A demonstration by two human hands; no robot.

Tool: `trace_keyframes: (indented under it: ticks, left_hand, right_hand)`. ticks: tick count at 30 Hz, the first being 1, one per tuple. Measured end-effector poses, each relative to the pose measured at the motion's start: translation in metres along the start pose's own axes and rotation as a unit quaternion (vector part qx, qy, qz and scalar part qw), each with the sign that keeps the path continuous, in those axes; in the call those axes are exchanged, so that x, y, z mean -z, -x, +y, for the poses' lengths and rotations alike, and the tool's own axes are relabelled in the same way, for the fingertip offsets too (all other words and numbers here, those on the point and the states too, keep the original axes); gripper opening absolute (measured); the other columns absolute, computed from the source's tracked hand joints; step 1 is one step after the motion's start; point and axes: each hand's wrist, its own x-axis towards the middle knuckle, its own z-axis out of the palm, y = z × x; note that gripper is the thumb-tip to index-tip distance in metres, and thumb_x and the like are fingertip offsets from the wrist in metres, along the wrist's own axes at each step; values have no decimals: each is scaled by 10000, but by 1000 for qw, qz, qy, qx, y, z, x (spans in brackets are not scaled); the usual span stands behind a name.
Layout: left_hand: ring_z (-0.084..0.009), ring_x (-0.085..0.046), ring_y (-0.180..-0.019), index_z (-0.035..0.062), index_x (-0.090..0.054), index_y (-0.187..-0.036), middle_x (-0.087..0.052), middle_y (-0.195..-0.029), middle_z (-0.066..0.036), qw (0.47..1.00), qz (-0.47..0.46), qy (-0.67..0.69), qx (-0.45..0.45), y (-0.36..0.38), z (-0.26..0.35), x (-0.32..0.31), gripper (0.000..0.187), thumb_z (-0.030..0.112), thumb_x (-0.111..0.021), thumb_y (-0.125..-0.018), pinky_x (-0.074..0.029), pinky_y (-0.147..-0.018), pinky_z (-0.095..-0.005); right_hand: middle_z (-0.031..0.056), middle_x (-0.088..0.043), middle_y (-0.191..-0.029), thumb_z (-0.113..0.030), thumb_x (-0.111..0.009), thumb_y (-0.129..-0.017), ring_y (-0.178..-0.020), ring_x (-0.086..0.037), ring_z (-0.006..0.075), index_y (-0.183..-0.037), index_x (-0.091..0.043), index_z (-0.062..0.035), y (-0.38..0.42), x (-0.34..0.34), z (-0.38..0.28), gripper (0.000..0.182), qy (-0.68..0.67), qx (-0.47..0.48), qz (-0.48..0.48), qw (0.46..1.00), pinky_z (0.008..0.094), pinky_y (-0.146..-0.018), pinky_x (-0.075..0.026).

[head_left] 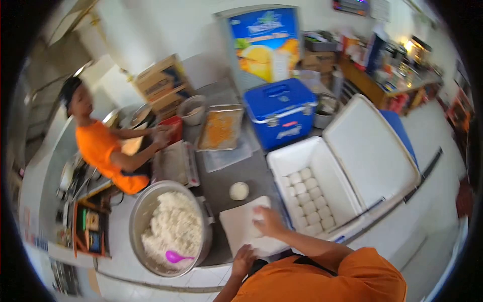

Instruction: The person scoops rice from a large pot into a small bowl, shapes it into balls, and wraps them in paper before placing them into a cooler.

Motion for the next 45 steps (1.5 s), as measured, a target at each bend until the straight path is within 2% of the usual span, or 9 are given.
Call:
trace_keyframes:
  ticks: [3, 8, 24, 27, 29, 33, 40, 43, 45]
  left_hand:
    - [-429, -623, -1241, 19, -737, -1110, -698, -1266, -198, 998, -12, 43, 49, -1, -11, 2, 254, 79, -753, -864, -505, -1077, -509]
    - [-442, -705, -1060, -57, -731, -1067, -739, -1071, -266, 1000, -3, -18, -25, -17, -22, 3, 184, 66, -670, -945, -550, -979, -519]
    - [-536, -613, -736, -35, -555, -899, -596, -761, -320, 994, -23, -35, 101, -43, -7, 20, 195, 102, -545, -1036, -475, -632, -556]
    - [-501, -636, -853, -11, -580, -982, -646, -882, -280, 985, -43, -31, 163, -46, 1, 19, 117, 90, -548, -1031, -498, -742, -546]
    - [-448, -605, -1073, 21, -587, -1050, -658, -1105, -216, 955, 216, -203, -8, -51, 36, 23, 90, 89, -604, -994, -466, -912, -546]
    - [-456, -493, -1309, -24, -537, -1341, -497, -1448, -287, 985, -134, -63, -84, -28, 37, -7, 497, 218, -703, -939, -373, -1081, -572]
    - [-518, -331, -1454, -4, -279, -1594, -226, -1679, -272, 992, -2, -127, -21, -41, 48, -49, 948, 439, -753, -903, -290, -1168, -625]
    - [-503, -329, -1454, -13, -282, -1591, -252, -1671, -254, 976, -82, -193, 64, -49, 56, -44, 944, 398, -761, -889, -278, -1164, -633]
    - [-488, -338, -1444, -17, -311, -1577, -272, -1663, -239, 972, -53, -217, 77, -61, 60, -36, 896, 355, -749, -889, -269, -1168, -624]
  right_hand:
    - [150, -661, -1282, -287, -764, -854, -1190, -629, 357, -1144, -644, -67, 67, 19, -9, 384, -18, -101, -216, 971, 556, -902, -516]
    - [136, -671, -1042, -291, -786, -797, -1079, -646, 351, -1096, -679, -103, 129, -4, 9, 369, 254, 64, -173, 949, 513, -903, -512]
    - [124, -718, -876, -195, -658, -881, -932, -694, 347, -1013, -675, -96, 96, -20, 23, 165, 169, -19, -54, 984, 519, -863, -499]
    - [193, -701, -908, -235, -744, -843, -990, -666, 399, -1009, -706, -75, 91, -24, 34, 233, 165, 14, -9, 986, 536, -859, -506]
    - [203, -699, -910, -231, -756, -846, -960, -670, 419, -935, -729, -51, 84, -51, 67, 203, 99, -51, 8, 994, 516, -854, -527]
    - [244, -707, -971, -205, -736, -853, -964, -680, 454, -892, -727, -24, 76, -43, 54, 186, -57, -144, 87, 984, 503, -871, -547]
    - [256, -731, -973, -560, -886, -686, -911, -697, 434, -1217, -640, 98, 81, -43, 31, 881, 26, -175, 199, 964, 504, -977, -510]
    - [204, -749, -1010, -399, -805, -867, -937, -726, 336, -1218, -644, 33, 98, -125, 142, 580, -91, -204, 1, 975, 427, -997, -511]
    - [201, -721, -1104, -167, -744, -917, -1040, -694, 297, -1129, -700, -16, 108, -61, 69, 264, -196, -329, 155, 911, 401, -941, -531]
